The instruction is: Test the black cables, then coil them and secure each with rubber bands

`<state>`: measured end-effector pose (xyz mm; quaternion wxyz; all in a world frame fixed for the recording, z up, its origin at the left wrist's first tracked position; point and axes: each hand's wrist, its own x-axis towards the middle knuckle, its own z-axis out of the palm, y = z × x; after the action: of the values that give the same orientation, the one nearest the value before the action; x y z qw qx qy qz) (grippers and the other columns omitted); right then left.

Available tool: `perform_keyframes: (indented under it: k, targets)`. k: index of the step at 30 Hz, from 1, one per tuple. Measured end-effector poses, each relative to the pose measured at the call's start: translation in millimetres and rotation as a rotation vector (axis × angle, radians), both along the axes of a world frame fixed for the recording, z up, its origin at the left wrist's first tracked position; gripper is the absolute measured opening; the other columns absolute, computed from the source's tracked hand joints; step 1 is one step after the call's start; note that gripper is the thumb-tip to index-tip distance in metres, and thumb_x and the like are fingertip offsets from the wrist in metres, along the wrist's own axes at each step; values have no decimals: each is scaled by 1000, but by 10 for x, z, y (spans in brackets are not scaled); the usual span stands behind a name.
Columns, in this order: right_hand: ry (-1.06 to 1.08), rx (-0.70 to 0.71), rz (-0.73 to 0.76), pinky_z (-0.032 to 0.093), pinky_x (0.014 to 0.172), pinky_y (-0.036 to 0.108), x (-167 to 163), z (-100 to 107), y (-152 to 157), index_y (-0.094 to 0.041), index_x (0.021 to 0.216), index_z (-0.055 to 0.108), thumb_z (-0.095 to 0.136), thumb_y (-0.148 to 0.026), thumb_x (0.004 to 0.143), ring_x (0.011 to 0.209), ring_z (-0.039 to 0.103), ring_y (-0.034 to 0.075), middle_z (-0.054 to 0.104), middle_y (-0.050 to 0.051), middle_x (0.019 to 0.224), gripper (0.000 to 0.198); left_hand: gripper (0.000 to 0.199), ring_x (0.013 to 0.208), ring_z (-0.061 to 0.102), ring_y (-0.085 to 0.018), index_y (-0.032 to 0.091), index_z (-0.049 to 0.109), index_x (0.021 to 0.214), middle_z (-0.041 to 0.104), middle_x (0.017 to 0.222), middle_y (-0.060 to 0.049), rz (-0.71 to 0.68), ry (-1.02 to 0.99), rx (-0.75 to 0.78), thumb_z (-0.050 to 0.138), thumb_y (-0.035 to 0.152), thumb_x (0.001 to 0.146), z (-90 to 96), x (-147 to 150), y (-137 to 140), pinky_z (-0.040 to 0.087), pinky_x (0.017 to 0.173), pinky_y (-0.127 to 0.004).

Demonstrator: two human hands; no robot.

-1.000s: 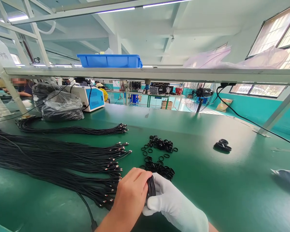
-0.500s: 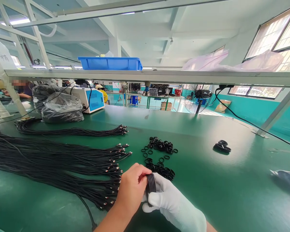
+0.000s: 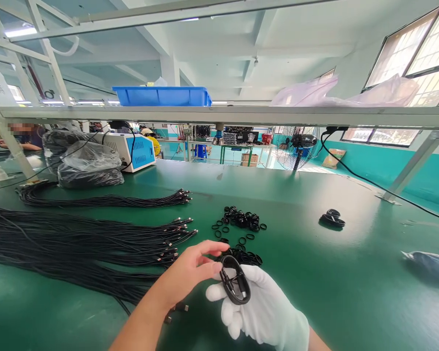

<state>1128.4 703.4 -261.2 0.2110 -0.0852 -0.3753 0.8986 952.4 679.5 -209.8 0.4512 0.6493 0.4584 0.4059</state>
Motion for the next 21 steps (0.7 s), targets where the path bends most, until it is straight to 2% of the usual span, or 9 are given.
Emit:
perform_keyframes:
  k: [2, 4, 7, 10, 13, 16, 18, 21]
  targets:
    - [-9, 17, 25, 48, 61, 30, -9, -20, -1, -10, 105, 57, 45, -53, 78, 74, 63, 19, 62, 13, 103, 52, 31, 93, 57, -20, 20, 63, 104, 63, 105, -6, -141, -141, -48, 62, 27, 74, -71, -62, 45, 43, 83, -31]
    - [-31, 26, -20, 48, 59, 30, -22, -31, -8, -9, 105, 57, 41, -55, 81, 72, 64, 19, 62, 14, 102, 55, 30, 92, 57, -20, 18, 64, 99, 64, 98, -5, -143, -215, -53, 66, 28, 71, -150, -97, 93, 43, 82, -31]
    - [-99, 107, -179, 48, 56, 28, -40, -1, -33, -13, 109, 53, 50, -50, 79, 68, 64, 17, 59, 12, 103, 48, 29, 91, 57, -20, 18, 64, 97, 64, 94, -4, -27, -190, -36, 67, 29, 71, -221, -106, 134, 43, 83, -32]
    - [-301, 284, -362, 46, 54, 26, -64, 72, -77, -18, 114, 47, 66, -35, 67, 59, 61, 12, 56, 9, 104, 54, 28, 89, 57, -20, 18, 64, 95, 64, 89, -3, 50, -145, -24, 68, 30, 70, -228, -71, 128, 42, 82, -32]
    - [-518, 413, -483, 42, 49, 26, -106, 127, -124, -17, 109, 45, 63, -28, 66, 48, 56, 9, 58, 7, 97, 48, 26, 90, 58, -20, 18, 65, 94, 66, 91, -4, 130, -128, -14, 64, 34, 73, -210, -41, 117, 42, 84, -33]
    - [-589, 494, -596, 43, 54, 27, -135, 149, -123, -18, 107, 47, 57, -27, 70, 55, 56, 11, 60, 5, 90, 40, 30, 87, 59, -20, 17, 64, 94, 66, 93, -6, 273, -116, 9, 52, 42, 81, -205, -91, 142, 42, 85, -33]
    - [-700, 555, -780, 45, 62, 27, -98, 160, -39, -21, 109, 49, 57, -27, 70, 68, 58, 15, 61, 3, 90, 41, 33, 84, 59, -19, 17, 63, 93, 66, 92, -6, 342, -104, 16, 48, 45, 83, -217, -157, 167, 43, 83, -32]
    - [-987, 627, -1185, 46, 67, 28, 150, 193, 243, -26, 117, 48, 55, -40, 73, 80, 59, 18, 61, 3, 99, 47, 31, 81, 59, -19, 18, 63, 91, 65, 88, -4, 394, -60, 13, 50, 45, 80, -260, -213, 128, 44, 79, -30]
